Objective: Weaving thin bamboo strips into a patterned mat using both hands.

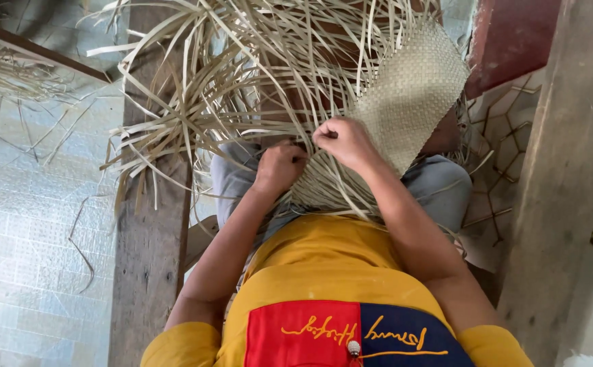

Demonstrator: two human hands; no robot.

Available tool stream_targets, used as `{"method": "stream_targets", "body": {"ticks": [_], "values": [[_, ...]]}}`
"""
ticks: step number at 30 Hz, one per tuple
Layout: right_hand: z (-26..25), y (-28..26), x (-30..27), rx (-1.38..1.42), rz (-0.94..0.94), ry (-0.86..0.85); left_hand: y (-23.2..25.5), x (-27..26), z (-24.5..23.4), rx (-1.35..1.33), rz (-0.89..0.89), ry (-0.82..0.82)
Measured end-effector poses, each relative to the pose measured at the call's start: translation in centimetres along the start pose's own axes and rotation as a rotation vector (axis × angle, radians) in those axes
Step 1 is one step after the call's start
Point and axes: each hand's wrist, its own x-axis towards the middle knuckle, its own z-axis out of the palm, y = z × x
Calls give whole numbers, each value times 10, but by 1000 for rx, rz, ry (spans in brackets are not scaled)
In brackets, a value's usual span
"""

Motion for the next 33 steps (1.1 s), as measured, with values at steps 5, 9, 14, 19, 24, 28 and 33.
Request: {"method": "stream_targets", "body": {"ticks": [5,9,14,19,24,28,33], "values": [[12,5,-1,-151,7,-83,0,1,3,-122,-50,-5],[8,8,0,73,-180,116,10,-1,-5,-172,-84,37],[-7,1,-11,316,-253,168,17,4,-14,-300,-94,-16],[-24,-7,-38,246,-195,-132,20,-1,-27,-403,-64,-64],[-14,-1,-51,227,-112,-172,14,0,-22,-468,-70,-69],[0,7,-48,94,-103,-163,9,-1,-14,-488,-82,-71],[-1,16,-40,342,-214,-123,20,-7,-20,-446,-46,-25]]}}
